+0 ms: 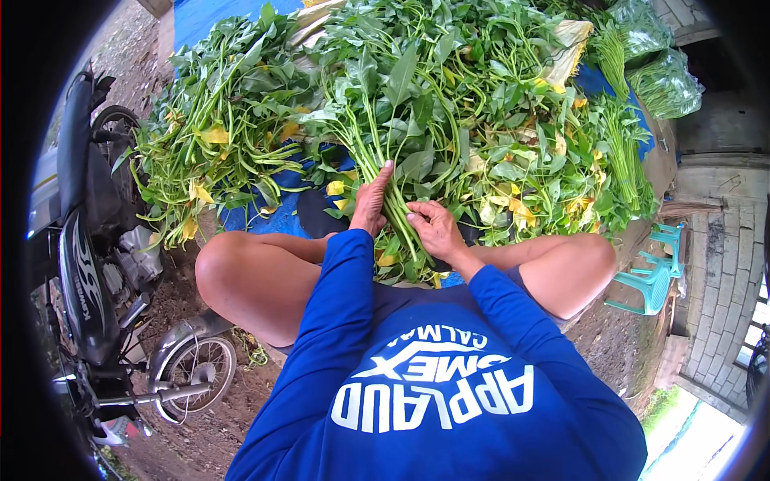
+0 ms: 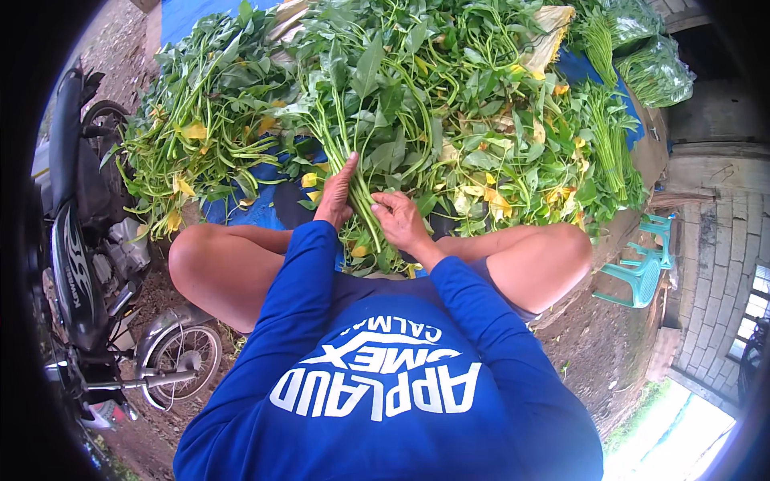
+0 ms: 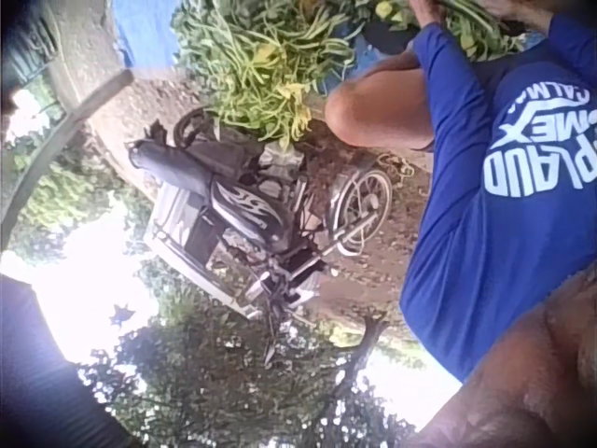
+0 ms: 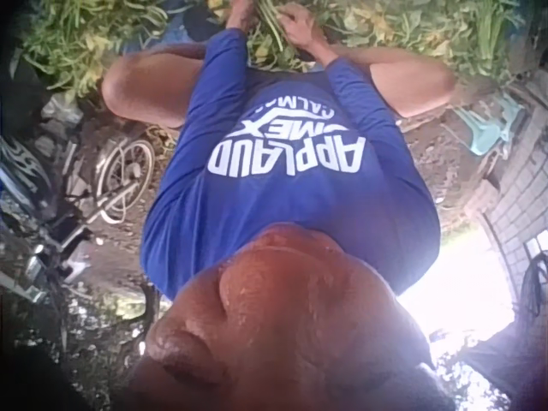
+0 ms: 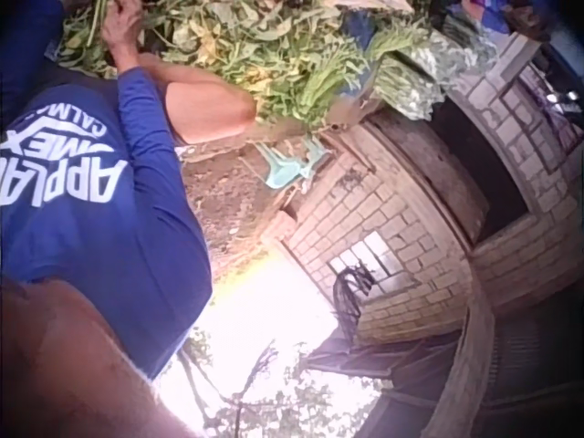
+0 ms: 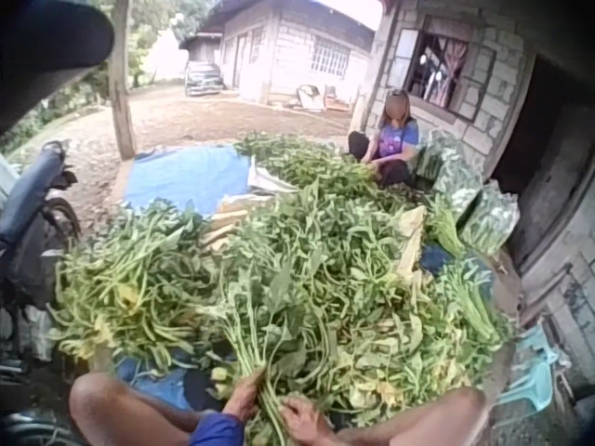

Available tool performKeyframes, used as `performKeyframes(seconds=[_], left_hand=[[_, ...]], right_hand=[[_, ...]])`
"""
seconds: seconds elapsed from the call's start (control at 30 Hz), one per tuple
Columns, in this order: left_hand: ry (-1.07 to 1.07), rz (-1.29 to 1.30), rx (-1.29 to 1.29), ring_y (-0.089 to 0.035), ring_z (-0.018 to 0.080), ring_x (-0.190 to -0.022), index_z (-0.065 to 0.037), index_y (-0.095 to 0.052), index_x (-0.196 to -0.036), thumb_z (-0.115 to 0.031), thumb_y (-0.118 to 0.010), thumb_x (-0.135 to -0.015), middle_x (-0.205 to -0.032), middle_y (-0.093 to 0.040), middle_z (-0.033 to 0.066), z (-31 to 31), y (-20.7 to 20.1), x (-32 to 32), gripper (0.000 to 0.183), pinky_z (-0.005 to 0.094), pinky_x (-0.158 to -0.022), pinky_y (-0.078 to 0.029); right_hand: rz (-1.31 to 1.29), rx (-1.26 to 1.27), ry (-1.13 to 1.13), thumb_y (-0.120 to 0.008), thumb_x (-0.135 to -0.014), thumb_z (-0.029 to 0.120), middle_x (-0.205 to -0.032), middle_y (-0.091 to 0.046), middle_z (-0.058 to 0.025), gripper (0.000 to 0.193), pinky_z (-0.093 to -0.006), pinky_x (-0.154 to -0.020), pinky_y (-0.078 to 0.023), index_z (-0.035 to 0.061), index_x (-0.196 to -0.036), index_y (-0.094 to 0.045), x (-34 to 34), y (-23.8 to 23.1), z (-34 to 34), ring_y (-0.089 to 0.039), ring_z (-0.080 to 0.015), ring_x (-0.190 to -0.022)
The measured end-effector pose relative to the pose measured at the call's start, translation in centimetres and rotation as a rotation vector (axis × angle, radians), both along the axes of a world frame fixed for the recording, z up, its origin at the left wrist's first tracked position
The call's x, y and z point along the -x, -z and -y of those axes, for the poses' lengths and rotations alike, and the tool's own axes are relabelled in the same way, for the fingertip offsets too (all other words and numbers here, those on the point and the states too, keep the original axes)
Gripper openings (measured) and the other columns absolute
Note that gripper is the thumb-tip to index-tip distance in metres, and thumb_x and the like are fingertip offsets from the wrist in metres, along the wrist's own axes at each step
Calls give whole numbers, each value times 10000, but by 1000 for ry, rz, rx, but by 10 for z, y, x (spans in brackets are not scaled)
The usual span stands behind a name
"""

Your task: Cleaning and sorting a large pile of green leafy vegetables on the ground.

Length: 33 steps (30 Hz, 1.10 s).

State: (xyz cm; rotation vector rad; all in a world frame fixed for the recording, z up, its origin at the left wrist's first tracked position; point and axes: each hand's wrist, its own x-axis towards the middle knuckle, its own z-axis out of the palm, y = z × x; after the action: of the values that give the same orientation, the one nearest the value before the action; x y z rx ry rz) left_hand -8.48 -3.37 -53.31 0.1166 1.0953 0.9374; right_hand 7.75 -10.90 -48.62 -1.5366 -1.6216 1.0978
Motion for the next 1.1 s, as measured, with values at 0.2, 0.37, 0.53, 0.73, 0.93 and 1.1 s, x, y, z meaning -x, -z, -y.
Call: performKeyframes(seconds=[0.2,0.37,0.53,0.73,0.93,1.1], left_hand=[[155,32,-1,-622,188,-617,-57,-647,-963,-200,-755,-888,-750,-624,48,-15,-1,11,194,343,-559,-554],[112,-34,-179,-603,158,-600,-64,-648,-939,-191,-743,-896,-733,-603,32,-31,-48,20,165,315,-555,-542],[63,21,-231,-559,125,-624,-101,-606,-911,-201,-746,-910,-744,-583,8,-38,-72,26,172,289,-585,-498],[-58,71,-300,-560,118,-633,-110,-604,-932,-182,-752,-911,-794,-586,4,-38,-85,27,166,300,-591,-497],[-79,90,-299,-556,114,-631,-105,-607,-934,-184,-739,-920,-806,-579,4,-39,-91,25,155,304,-596,-500],[-93,34,-350,-552,105,-636,-107,-614,-926,-203,-733,-925,-791,-563,-5,-37,-99,26,152,299,-608,-496]], right_hand=[[39,-81,-57,-688,-960,142,-957,-689,-139,307,-340,-798,-543,-29,-1214,-689,12,-20,3,-684,-230,-881],[87,-131,-54,-724,-888,168,-941,-709,-136,278,-389,-771,-526,2,-1110,-700,-10,-69,4,-665,-305,-856],[499,-345,-160,-705,-890,214,-977,-724,-62,197,-418,-848,-450,72,-1019,-750,-30,-89,3,-625,-271,-967],[397,-472,-216,-729,-903,184,-921,-689,-72,211,-414,-800,-455,61,-1075,-729,-44,-109,-5,-626,-291,-911],[429,-518,-195,-720,-914,187,-872,-675,-77,230,-400,-763,-467,58,-1105,-713,-32,-117,-2,-647,-278,-826],[542,-521,-239,-724,-897,201,-842,-669,-74,228,-403,-714,-486,59,-1075,-710,-18,-135,-4,-662,-269,-796]])
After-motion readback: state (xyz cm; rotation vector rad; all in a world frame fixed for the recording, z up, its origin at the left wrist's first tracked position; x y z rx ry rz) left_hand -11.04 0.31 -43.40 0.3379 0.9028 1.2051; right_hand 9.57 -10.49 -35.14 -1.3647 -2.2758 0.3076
